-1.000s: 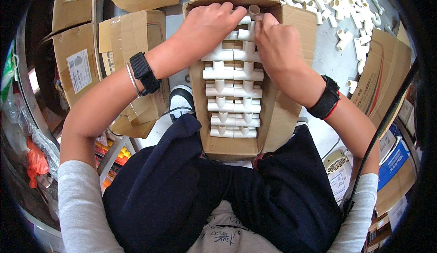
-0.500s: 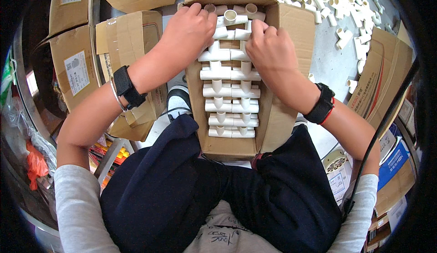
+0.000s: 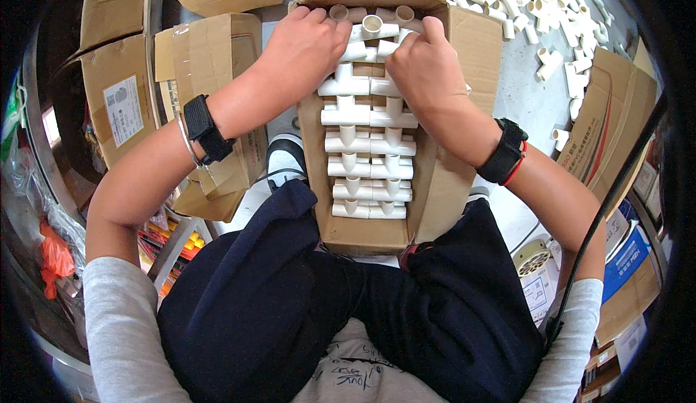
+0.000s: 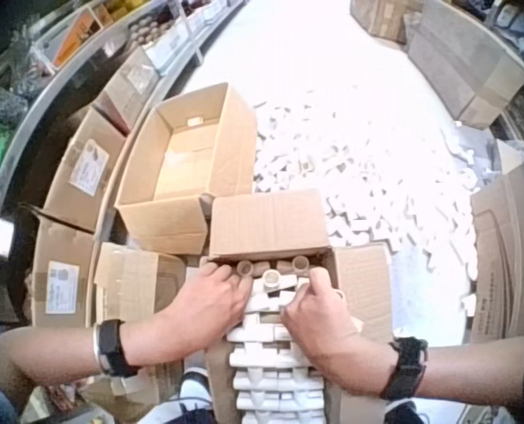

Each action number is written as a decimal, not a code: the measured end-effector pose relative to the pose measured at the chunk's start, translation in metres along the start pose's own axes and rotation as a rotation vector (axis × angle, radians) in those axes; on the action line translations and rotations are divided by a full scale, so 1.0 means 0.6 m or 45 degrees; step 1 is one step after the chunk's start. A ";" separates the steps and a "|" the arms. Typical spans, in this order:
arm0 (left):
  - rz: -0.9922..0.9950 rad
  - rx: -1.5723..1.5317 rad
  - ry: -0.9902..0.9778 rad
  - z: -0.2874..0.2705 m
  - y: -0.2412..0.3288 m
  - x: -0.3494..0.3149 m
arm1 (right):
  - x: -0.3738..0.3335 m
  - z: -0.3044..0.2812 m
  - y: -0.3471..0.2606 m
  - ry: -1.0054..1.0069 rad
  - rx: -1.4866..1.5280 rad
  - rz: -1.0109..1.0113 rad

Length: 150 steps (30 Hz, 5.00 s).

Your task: The person assembles white plastic pipe fittings into a grid-like structure inside a cardboard box. They repeatedly pick up T-shaped and straight fittings, connect them by hand, and adjust the arrangement to form a lattice pattern.

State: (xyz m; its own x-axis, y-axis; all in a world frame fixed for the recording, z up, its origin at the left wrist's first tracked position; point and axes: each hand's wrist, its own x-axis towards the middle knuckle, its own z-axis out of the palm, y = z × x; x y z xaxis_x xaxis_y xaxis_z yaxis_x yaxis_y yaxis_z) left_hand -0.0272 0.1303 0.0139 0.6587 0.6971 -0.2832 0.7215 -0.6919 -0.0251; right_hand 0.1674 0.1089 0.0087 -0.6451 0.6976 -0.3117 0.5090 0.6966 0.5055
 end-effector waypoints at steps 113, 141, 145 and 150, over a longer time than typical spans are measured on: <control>-0.319 -0.541 0.829 -0.016 -0.014 -0.020 | -0.060 -0.009 0.198 0.304 0.863 -0.171; -0.729 -0.436 0.580 0.053 0.056 -0.036 | 0.031 -0.016 0.103 0.557 1.688 0.187; -0.735 -0.324 0.456 0.048 0.059 -0.025 | 0.024 -0.019 0.136 0.455 2.565 0.384; -0.562 -0.387 0.689 0.036 0.049 -0.026 | 0.013 -0.034 0.154 0.242 2.576 0.658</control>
State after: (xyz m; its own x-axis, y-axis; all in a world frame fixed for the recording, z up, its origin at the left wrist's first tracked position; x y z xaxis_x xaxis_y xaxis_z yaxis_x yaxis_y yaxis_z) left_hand -0.0208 0.0953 -0.0032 0.2515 0.9462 0.2037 0.9177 -0.3000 0.2603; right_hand 0.1977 0.1754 0.0694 -0.2438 0.9121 -0.3297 0.2980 -0.2531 -0.9204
